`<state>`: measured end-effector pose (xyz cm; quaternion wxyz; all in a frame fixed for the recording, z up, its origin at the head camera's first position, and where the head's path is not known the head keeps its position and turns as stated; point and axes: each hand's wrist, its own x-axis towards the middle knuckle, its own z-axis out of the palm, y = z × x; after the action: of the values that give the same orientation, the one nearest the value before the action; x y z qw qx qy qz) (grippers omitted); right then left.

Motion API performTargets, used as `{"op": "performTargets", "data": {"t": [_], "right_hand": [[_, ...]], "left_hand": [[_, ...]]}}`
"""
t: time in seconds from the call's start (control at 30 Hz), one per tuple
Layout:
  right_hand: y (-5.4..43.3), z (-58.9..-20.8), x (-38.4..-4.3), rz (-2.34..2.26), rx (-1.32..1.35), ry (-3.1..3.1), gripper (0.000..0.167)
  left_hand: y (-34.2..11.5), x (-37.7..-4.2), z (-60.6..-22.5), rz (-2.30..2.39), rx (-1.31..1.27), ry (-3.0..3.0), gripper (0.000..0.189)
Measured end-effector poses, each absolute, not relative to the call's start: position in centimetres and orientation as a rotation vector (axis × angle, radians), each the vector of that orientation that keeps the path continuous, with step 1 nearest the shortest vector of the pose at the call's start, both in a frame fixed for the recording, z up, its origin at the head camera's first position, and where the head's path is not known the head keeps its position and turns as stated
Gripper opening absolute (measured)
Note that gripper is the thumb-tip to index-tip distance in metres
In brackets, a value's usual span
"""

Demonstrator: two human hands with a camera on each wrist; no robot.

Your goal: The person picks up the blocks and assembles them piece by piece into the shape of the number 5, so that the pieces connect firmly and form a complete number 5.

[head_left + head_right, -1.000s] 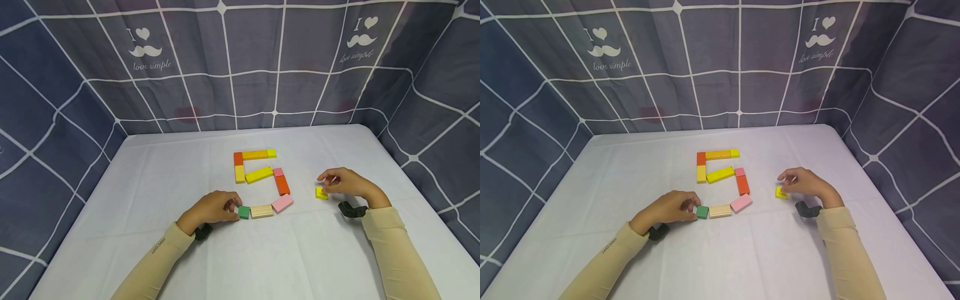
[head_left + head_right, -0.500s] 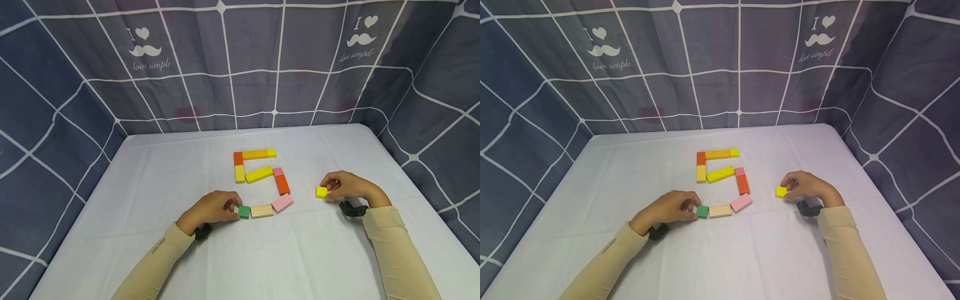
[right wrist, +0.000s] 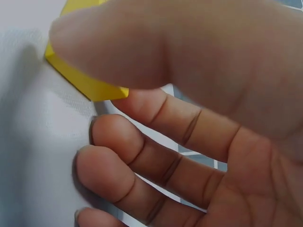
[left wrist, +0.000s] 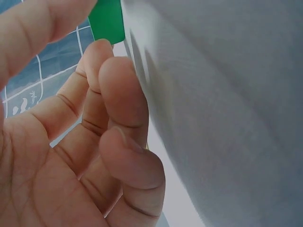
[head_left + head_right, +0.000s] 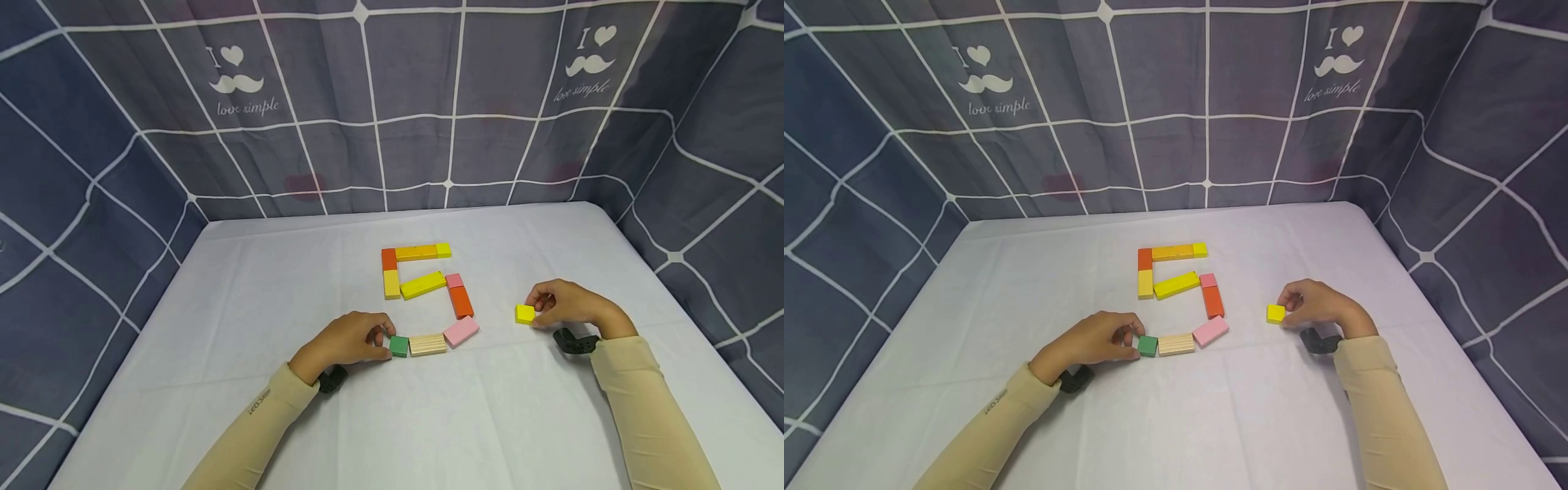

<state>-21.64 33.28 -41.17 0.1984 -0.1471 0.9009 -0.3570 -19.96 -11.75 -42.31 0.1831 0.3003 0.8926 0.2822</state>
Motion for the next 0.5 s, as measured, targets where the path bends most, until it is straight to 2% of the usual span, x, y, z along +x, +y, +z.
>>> {"op": "performTargets", "data": {"t": [0.5], "right_hand": [[32.56, -41.73, -21.90, -1.029, -0.528, 2.547, 0.029]], "left_hand": [[-11.71, -19.85, -42.33, 0.797, 0.855, 2.512, 0.026]]}}
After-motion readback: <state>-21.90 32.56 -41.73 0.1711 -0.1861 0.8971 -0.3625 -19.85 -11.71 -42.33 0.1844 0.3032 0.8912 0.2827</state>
